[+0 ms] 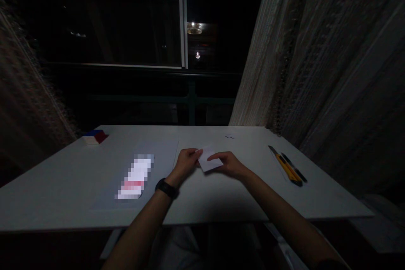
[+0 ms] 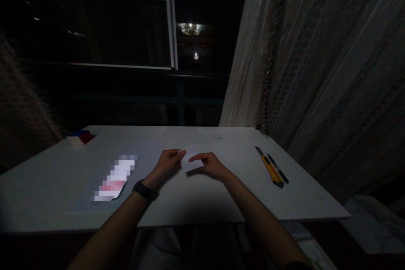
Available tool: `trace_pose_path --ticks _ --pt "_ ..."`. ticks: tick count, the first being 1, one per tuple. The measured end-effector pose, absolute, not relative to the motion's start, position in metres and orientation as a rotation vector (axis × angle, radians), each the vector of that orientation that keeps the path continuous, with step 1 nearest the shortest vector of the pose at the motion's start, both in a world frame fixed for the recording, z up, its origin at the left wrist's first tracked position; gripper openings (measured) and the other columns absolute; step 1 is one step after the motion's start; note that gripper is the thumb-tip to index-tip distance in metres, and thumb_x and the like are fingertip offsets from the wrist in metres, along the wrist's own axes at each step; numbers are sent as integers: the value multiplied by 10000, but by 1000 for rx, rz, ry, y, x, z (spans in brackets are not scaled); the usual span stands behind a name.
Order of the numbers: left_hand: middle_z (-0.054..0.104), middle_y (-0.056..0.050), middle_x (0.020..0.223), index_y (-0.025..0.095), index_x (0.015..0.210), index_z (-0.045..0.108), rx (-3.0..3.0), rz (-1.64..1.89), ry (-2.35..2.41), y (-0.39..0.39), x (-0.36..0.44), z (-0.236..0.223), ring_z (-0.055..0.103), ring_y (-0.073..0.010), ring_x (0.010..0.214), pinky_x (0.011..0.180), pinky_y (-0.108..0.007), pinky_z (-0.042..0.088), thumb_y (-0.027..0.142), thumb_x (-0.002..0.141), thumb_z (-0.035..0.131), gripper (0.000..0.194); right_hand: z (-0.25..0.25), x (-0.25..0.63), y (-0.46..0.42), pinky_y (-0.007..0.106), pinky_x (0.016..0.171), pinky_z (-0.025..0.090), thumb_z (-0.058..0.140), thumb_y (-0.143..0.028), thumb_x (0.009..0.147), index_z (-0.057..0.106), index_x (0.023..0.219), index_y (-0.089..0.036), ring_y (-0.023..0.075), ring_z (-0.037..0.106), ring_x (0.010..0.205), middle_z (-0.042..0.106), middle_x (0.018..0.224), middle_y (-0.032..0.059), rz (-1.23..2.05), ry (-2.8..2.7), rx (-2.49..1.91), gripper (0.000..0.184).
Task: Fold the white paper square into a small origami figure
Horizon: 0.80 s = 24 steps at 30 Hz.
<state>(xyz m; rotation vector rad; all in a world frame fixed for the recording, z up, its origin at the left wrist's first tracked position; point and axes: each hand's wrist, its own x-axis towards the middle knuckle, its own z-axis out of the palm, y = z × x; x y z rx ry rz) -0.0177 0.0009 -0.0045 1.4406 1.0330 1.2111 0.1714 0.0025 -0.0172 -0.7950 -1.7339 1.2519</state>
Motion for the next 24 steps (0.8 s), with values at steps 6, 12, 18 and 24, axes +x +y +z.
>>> trace_pose_path --ticks 6,12,18,24 --pt "625 -40 590 68 801 660 1296 1205 1023 -2 -16 -2 535 -109 500 475 -210 400 323 550 755 370 -13 171 -2 349 788 474 777 -348 529 717 822 -166 218 631 844 690 912 86 1213 -1864 -755 350" --pt "638 -57 600 48 840 644 1214 1224 1047 -6 -15 4 567 -123 505 469 -211 434 279 531 778 408 -13 174 -2 310 640 478 708 -429 631 712 842 -111 174 621 672 692 772 106 1388 -1730 -854 382" --pt "669 -89 715 53 895 616 1145 1201 972 -9 -13 6 631 -173 621 587 -277 518 238 546 776 426 -18 173 5 268 558 462 721 -425 617 704 712 -84 135 590 548 671 640 91 1411 -1467 -924 355" --pt "663 -92 715 56 850 632 1201 1060 928 -6 -10 -4 625 -157 635 623 -281 520 329 577 765 408 -15 172 5 239 480 437 733 -423 582 669 658 -91 114 552 485 638 582 51 1340 -1473 -942 347"
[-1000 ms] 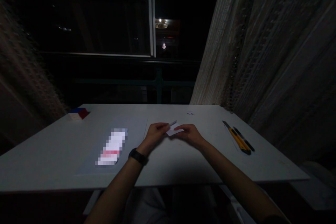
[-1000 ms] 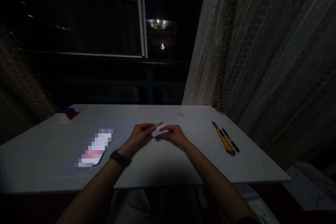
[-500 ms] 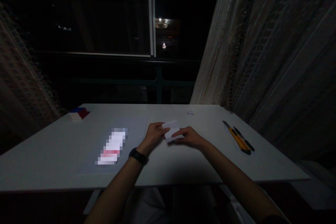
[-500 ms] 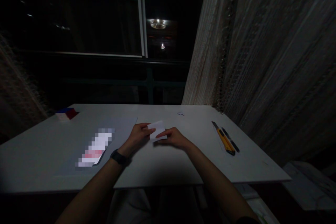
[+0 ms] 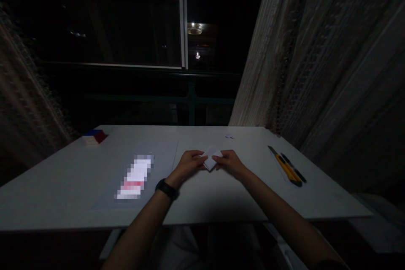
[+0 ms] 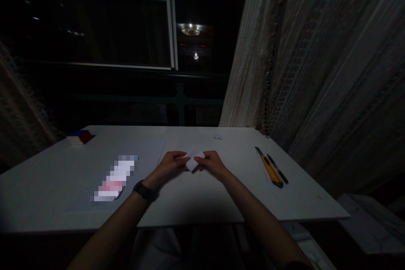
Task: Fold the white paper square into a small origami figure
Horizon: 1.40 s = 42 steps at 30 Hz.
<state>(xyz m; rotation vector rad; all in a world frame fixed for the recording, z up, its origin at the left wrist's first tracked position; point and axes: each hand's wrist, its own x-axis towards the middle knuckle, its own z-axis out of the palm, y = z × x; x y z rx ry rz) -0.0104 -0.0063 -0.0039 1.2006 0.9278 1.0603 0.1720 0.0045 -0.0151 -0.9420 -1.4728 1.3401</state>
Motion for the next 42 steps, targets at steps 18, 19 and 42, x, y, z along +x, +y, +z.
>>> trace_pose_path --ticks 18,19,42 --pt "586 -23 567 64 718 659 1432 1043 1033 -7 -13 -2 530 -107 501 478 -212 423 397 627 681 346 -14 173 1 222 482 474 711 -449 609 681 777 -83 128 590 574 652 657 65 1449 -1669 -956 404" --pt "564 -8 527 70 700 661 1473 1041 1058 -6 -14 -3 503 -95 474 457 -199 392 401 640 664 337 -14 175 0 219 481 469 704 -445 622 686 796 -83 127 587 576 653 656 67 1483 -1714 -939 402" --pt "514 8 444 94 639 625 1537 1125 1170 -1 -23 -4 451 -93 394 397 -204 322 433 665 628 340 -1 188 -5 286 668 482 782 -278 539 593 1131 -156 165 634 717 684 839 87 1692 -2000 -816 633"
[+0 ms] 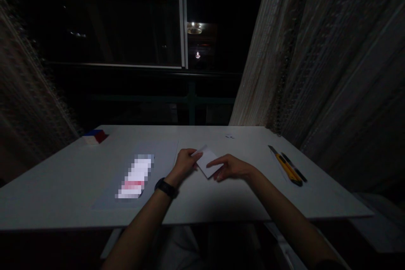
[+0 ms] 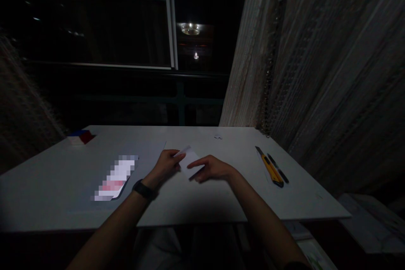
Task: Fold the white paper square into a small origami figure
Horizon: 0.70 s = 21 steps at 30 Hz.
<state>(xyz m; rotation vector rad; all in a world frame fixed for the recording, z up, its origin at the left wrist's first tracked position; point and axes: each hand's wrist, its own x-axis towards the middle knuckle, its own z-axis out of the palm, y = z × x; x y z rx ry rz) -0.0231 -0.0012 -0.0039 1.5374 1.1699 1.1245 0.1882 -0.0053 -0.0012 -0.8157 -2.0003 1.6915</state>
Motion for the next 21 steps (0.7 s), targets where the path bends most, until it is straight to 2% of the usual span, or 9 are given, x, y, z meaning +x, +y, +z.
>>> trace_pose_path --ticks 2,4,6,8,12,16,21 --pt "527 2 459 92 655 632 1528 1105 1156 -2 -22 -3 453 -91 393 393 -202 322 431 663 633 339 0 189 -4 289 682 485 797 -239 513 550 1179 -175 166 637 751 672 882 79 1698 -1913 -772 713" --pt "532 0 463 91 653 635 1528 1072 1136 -4 -20 -1 457 -88 397 390 -198 324 412 660 642 321 0 190 -3 282 686 481 795 -237 519 619 1075 -152 161 631 753 668 865 67 1633 -1899 -771 590" --pt "534 -1 463 89 647 638 1527 1054 1124 -6 -18 0 465 -88 404 389 -194 330 381 647 659 293 -1 190 -2 271 661 477 768 -276 573 675 935 -119 149 623 708 674 796 65 1584 -1916 -812 404" --pt "556 -7 488 84 672 647 1511 1052 1111 -6 -16 0 477 -88 411 389 -192 343 341 621 685 265 -3 190 -1 263 615 472 721 -337 642 692 851 -100 136 611 639 678 730 76 1571 -1910 -842 317" --pt "609 -27 574 75 747 657 1437 1071 1081 -5 -13 -2 530 -104 451 412 -200 406 280 571 726 279 -6 187 -2 256 572 465 657 -443 693 690 772 -81 151 622 633 687 735 119 1595 -1798 -796 373" --pt "633 -45 622 69 783 655 1398 1109 1081 -3 -13 -5 570 -128 498 447 -223 459 292 589 720 302 -8 184 -1 247 552 466 665 -446 684 690 790 -65 171 634 664 687 763 139 1653 -1752 -798 396" --pt "635 -56 618 69 762 660 1403 1090 1059 -5 -13 -3 571 -125 490 449 -214 457 333 632 692 297 -15 178 4 214 429 440 689 -437 651 650 729 -61 135 595 496 653 593 89 1486 -1596 -925 386"
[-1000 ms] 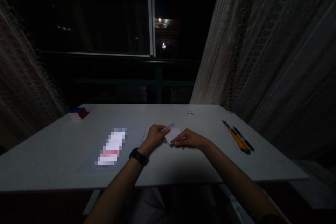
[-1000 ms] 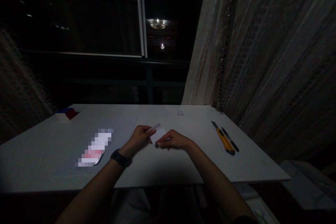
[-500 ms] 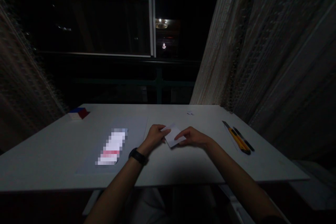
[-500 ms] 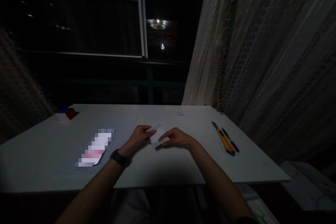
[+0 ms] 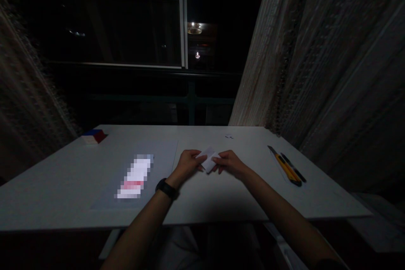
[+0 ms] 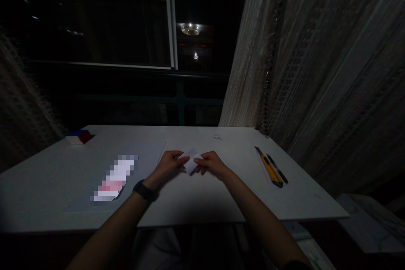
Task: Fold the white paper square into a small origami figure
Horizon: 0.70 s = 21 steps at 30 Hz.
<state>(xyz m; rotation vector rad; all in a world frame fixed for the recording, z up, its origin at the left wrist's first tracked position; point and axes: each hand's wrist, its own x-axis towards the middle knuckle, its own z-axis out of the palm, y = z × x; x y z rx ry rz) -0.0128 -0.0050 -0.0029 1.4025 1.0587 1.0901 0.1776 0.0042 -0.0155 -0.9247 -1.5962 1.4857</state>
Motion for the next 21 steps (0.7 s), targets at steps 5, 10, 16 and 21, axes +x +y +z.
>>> trace_pose_path --ticks 5,10,16,21 --pt "649 -69 667 78 802 663 1418 1049 1051 -6 -11 -3 572 -121 511 465 -210 449 358 616 701 339 -23 166 7 203 339 421 700 -459 604 509 751 -148 107 522 355 586 479 -18 1281 -1435 -974 394" --pt "632 -40 624 93 808 665 1572 984 1124 -2 -11 -10 539 -114 487 431 -196 393 351 604 698 331 -28 155 5 189 296 389 660 -450 636 415 874 -211 94 474 310 543 481 -86 1107 -1414 -1029 417" --pt "605 -18 579 87 749 657 1575 1043 1126 1 -12 -12 507 -104 466 448 -207 375 280 572 712 268 -28 149 -1 183 320 389 592 -466 701 418 952 -224 89 491 355 514 558 -80 973 -1435 -997 390" --pt "620 -35 620 68 783 654 1399 1104 1058 -4 -11 -5 514 -96 480 460 -207 388 251 547 740 311 -23 149 -6 186 363 414 578 -441 726 404 1086 -242 104 571 479 575 793 -13 915 -1447 -1003 446"
